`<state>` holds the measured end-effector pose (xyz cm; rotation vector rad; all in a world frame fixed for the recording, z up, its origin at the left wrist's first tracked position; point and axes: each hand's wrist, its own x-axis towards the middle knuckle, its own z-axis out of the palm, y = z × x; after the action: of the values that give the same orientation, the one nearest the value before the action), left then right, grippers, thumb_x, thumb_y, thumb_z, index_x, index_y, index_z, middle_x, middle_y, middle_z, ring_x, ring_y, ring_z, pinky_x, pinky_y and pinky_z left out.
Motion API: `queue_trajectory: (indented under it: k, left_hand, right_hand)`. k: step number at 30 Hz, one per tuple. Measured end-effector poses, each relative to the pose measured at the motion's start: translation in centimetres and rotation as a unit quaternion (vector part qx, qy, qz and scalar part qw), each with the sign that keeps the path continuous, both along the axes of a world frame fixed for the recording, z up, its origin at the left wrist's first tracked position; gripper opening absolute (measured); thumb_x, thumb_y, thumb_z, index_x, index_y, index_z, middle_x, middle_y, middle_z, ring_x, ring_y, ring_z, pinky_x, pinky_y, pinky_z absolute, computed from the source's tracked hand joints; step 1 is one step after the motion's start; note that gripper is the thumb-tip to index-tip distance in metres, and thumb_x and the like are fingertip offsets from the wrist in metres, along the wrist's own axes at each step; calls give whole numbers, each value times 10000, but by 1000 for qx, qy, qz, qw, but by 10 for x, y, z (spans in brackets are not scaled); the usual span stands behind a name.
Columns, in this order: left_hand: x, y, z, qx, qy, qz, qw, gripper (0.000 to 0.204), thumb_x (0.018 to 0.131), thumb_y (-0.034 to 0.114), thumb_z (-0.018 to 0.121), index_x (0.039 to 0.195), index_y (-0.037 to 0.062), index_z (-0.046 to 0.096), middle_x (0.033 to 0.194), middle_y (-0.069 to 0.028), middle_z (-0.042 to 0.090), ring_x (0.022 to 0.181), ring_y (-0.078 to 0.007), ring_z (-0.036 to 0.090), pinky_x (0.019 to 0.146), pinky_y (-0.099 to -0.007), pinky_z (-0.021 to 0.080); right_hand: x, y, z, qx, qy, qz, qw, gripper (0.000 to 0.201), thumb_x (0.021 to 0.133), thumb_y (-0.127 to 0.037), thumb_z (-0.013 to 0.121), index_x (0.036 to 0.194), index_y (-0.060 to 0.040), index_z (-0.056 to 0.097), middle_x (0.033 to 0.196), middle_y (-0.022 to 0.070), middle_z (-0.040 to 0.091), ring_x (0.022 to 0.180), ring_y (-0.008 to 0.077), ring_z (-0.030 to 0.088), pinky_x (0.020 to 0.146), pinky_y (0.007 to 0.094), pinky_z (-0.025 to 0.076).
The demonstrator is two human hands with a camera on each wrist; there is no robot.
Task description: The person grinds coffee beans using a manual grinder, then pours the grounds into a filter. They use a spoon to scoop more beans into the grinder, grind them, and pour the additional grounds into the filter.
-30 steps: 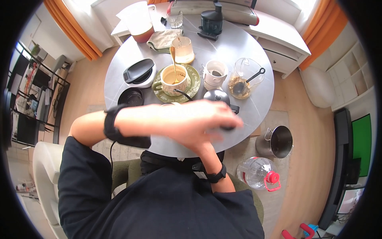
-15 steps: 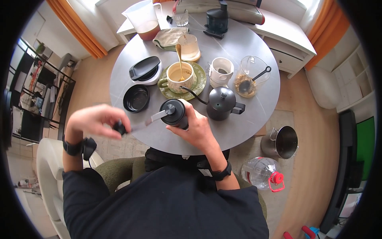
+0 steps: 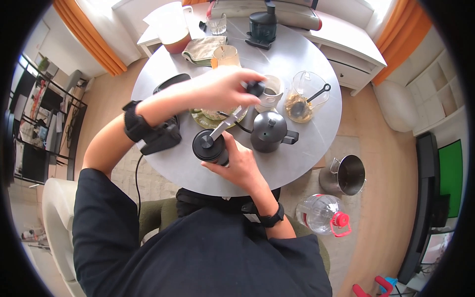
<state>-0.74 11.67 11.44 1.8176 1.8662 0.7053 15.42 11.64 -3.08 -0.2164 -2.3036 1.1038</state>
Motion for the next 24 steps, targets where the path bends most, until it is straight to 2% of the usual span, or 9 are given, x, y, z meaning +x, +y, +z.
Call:
queue_trajectory:
  k: [5, 7, 9, 10, 11, 15, 18, 21, 24]
  left_hand:
    - [71, -17, 0, -11, 6, -207, 978, 425, 782, 83, 648, 1194, 30, 560, 958, -191, 628, 871, -336, 647, 758, -411, 523]
    - [86, -48, 17, -123, -57, -271, 953, 355, 769, 100, 677, 1103, 26, 582, 987, -195, 635, 887, -344, 638, 775, -447, 510]
    - [82, -83, 9, -46, -112, -374, 920, 268, 787, 84, 657, 1036, 21, 584, 963, -187, 625, 913, -349, 622, 780, -453, 499]
    - [79, -101, 27, -187, -93, -359, 910, 268, 790, 73, 652, 1034, 25, 553, 941, -164, 585, 902, -353, 610, 780, -447, 490]
    - [69, -117, 33, -183, -85, -392, 898, 289, 801, 82, 651, 1051, 32, 516, 964, -154, 539, 879, -362, 599, 765, -451, 488]
    - [23, -172, 45, -272, -74, -260, 924, 365, 809, 132, 682, 1145, 97, 545, 1047, -128, 539, 896, -348, 591, 772, -400, 502]
    - [-16, -193, 45, -271, -90, -73, 955, 324, 773, 148, 722, 1063, 68, 600, 967, -103, 605, 749, -210, 637, 677, -309, 539]
    - [-55, -182, 47, -245, -61, 48, 966, 285, 800, 78, 733, 1056, 35, 615, 821, -3, 626, 630, -43, 573, 572, -218, 476]
    - [-80, -147, 28, -154, -134, 149, 968, 302, 846, 107, 702, 1117, 19, 600, 867, -2, 586, 724, -61, 593, 630, -213, 496]
  right_hand:
    - [5, 0, 9, 99, 35, 68, 992, 751, 724, -253, 806, 1325, -16, 423, 1004, 169, 656, 1017, 239, 620, 881, 386, 471]
    - [4, -1, 19, 30, 50, 56, 997, 747, 719, -238, 807, 1318, -35, 408, 978, 167, 657, 926, 269, 650, 785, 392, 501]
    - [2, -2, 29, -43, 65, 42, 996, 746, 715, -222, 809, 1311, -54, 393, 953, 165, 659, 835, 299, 680, 690, 397, 530]
    - [1, -3, 20, -38, 52, 28, 998, 742, 708, -229, 817, 1296, -58, 399, 948, 172, 654, 843, 318, 676, 692, 401, 530]
    - [-1, -3, 11, -34, 39, 15, 999, 738, 701, -236, 825, 1281, -61, 404, 944, 180, 649, 852, 337, 672, 694, 404, 530]
    - [1, 0, 16, -24, 5, 19, 1000, 771, 674, -196, 858, 1270, -16, 405, 1016, 156, 661, 933, 249, 679, 796, 349, 534]
    - [-2, -3, 16, -12, 28, 13, 999, 754, 681, -192, 853, 1269, -21, 413, 1017, 145, 662, 929, 250, 679, 798, 346, 534]
    - [-2, -3, 13, -13, 30, 15, 999, 752, 682, -194, 852, 1268, -23, 414, 1014, 146, 661, 922, 254, 679, 798, 348, 534]
    - [-1, -2, 12, 0, 32, 7, 999, 753, 685, -200, 852, 1268, -23, 410, 1006, 146, 663, 913, 261, 681, 792, 352, 535]
